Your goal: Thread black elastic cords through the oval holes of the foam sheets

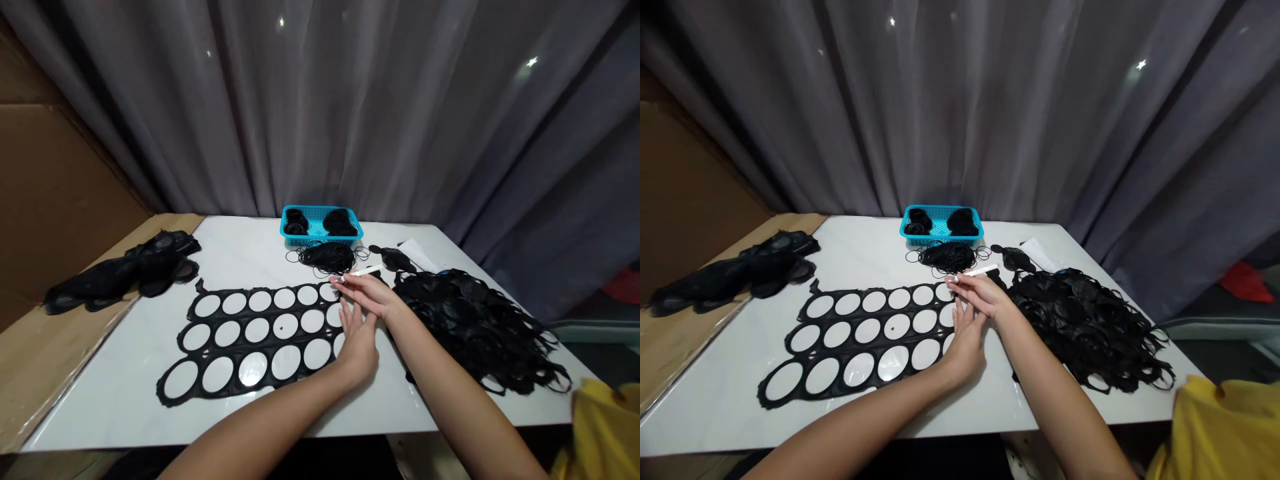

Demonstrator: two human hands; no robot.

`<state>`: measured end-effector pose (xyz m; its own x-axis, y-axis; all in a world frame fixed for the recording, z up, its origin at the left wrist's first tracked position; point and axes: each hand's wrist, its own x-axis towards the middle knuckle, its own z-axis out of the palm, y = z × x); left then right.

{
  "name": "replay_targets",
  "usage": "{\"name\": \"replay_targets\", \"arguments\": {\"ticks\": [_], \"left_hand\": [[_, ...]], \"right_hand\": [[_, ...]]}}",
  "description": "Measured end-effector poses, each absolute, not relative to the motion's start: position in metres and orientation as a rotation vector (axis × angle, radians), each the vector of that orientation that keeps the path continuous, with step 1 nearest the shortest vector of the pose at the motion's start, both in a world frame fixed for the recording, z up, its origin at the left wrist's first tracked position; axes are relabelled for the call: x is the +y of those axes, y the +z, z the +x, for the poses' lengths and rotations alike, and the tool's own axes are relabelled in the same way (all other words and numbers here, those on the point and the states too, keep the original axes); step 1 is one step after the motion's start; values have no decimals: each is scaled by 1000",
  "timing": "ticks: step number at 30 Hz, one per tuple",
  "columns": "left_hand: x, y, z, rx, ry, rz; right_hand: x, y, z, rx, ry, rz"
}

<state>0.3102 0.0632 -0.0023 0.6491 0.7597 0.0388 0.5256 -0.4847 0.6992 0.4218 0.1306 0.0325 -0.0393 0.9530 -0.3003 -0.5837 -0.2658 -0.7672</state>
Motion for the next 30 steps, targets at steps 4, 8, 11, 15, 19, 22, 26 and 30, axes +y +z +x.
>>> {"name": "replay_targets", "arguments": {"ticks": [4,8,11,15,19,22,26,30], "left_hand": [[59,2,330,994,437,2151],[60,10,348,972,407,2155],[55,16,353,922,388,2202],[33,24,334,758,346,2317],[34,42,275,609,363,2419],[80,58,205,995,391,2545],[161,66,101,1528,397,2489],[201,56,37,1771,292,2427]], "right_hand": [[133,36,436,-624,1548,-1022],[127,44,459,-593,1444,-1013],[124,46,463,-653,1419,-1056],[132,39,447,-765,1449,-1122],[144,24,429,-812,1411,-1168],[145,14,423,-779,1400,-1185],[141,8,422,-737,1349,-1212],[139,6,422,-708,1303,-1233]]}}
